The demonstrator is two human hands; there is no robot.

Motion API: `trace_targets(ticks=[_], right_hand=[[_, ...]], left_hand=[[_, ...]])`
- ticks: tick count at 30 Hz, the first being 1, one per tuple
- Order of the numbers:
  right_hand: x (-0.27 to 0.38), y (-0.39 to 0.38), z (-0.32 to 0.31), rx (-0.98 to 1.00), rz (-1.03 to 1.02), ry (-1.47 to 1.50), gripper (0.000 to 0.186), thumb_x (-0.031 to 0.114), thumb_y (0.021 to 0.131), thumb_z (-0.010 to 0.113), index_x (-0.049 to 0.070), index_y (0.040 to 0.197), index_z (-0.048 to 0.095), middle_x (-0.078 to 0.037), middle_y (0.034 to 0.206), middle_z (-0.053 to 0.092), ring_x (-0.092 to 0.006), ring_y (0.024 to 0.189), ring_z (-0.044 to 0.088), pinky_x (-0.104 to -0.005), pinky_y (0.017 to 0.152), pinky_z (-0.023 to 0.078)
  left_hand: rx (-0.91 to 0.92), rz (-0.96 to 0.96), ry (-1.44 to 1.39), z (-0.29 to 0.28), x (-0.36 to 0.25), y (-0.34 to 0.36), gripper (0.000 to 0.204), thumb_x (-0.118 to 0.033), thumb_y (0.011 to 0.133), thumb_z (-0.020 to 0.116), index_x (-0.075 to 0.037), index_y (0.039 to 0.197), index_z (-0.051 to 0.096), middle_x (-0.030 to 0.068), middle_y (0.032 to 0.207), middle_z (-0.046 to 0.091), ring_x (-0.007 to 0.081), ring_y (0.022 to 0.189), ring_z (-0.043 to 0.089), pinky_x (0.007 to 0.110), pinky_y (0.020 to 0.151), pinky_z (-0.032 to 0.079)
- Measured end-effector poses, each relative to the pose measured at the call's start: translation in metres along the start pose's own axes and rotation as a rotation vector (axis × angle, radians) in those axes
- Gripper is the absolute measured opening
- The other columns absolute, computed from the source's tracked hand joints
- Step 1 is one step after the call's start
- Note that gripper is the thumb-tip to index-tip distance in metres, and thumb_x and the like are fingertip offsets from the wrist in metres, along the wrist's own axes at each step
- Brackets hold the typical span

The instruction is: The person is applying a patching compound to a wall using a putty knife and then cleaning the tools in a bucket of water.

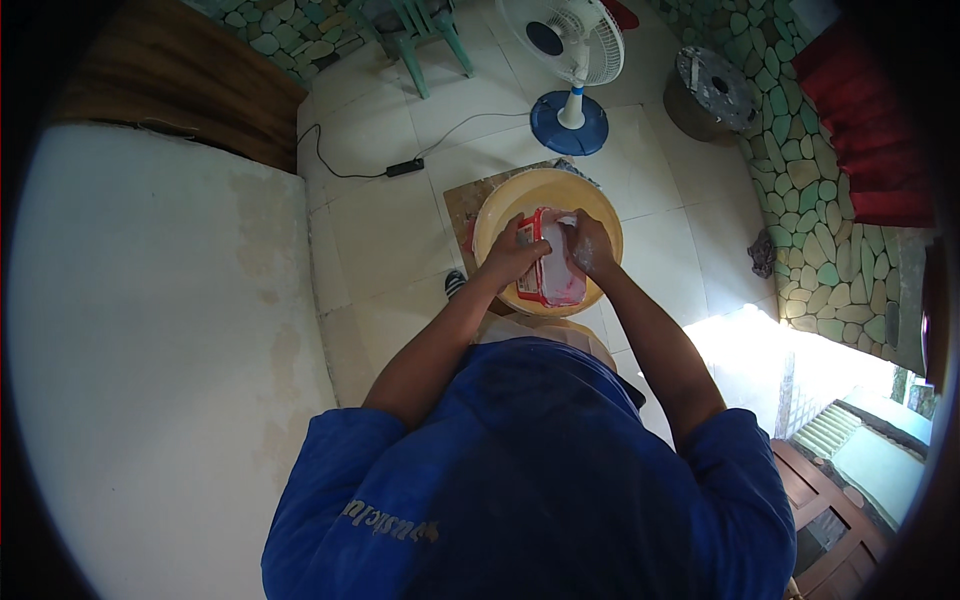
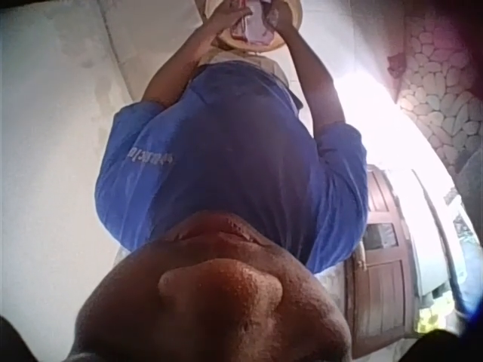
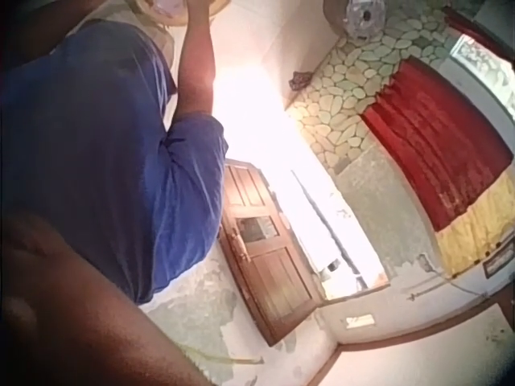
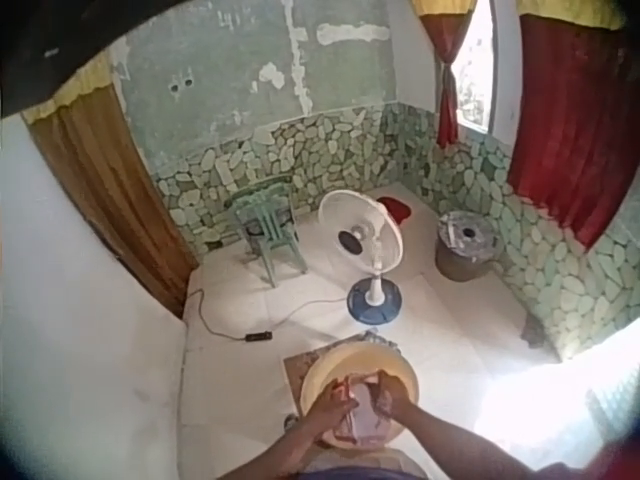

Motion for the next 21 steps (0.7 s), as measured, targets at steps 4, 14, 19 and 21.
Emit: trace_targets(ticks=[4,14,19,21], right_hand=[[-0.012,-0.003,0.000,0.001,-0.016,0.031,0.028,0.021,0.084,0.057,-0.002,0.101,0.057,-0.026,0.090,0.063,-0.0404,0.086,0.062,-0.0457,0.077,0.048],[-0.045,0.011,-0.015,-0.149,0.195,0.189,0.031,0.020,0.082,0.060,0.007,0.111,0.061,-0.019,0.086,0.065,-0.0304,0.084,0.064,-0.0385,0.075,0.050],[-0.078,0.028,-0.001,-0.190,0.142,0.236,0.015,0.006,0.075,0.055,0.007,0.087,0.065,-0.010,0.080,0.065,-0.0234,0.080,0.064,-0.0335,0.072,0.049],[-0.092,0.032,0.023,-0.166,0.195,0.248,0.011,0.005,0.075,0.054,0.007,0.080,0.064,-0.010,0.078,0.065,-0.0235,0.078,0.064,-0.0335,0.071,0.049]], left_hand=[[0.075,-0.070,-0.060,0.010,-0.014,-0.011,0.093,-0.028,0.069,0.068,0.002,0.143,0.020,0.0232,0.127,0.049,0.0263,0.108,0.056,0.033,0.089,0.047],[0.026,-0.184,-0.212,-0.006,0.032,-0.004,0.084,-0.027,0.075,0.065,0.001,0.142,0.022,0.0195,0.117,0.056,0.0225,0.099,0.059,0.034,0.081,0.050],[0.000,-0.273,-0.280,-0.015,0.041,-0.009,0.080,-0.023,0.079,0.062,-0.002,0.143,0.018,0.0160,0.110,0.058,0.0212,0.094,0.060,0.033,0.078,0.050],[-0.015,-0.280,-0.322,-0.017,0.041,-0.011,0.079,-0.022,0.079,0.061,-0.001,0.142,0.019,0.0153,0.110,0.057,0.0210,0.094,0.060,0.033,0.078,0.051]])
Point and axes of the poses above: each hand's wrist, its own y-axis towards the middle knuckle, its own z-axis out of the palm, x = y × z, the point moved 8 cm from there along y, towards the middle knuckle
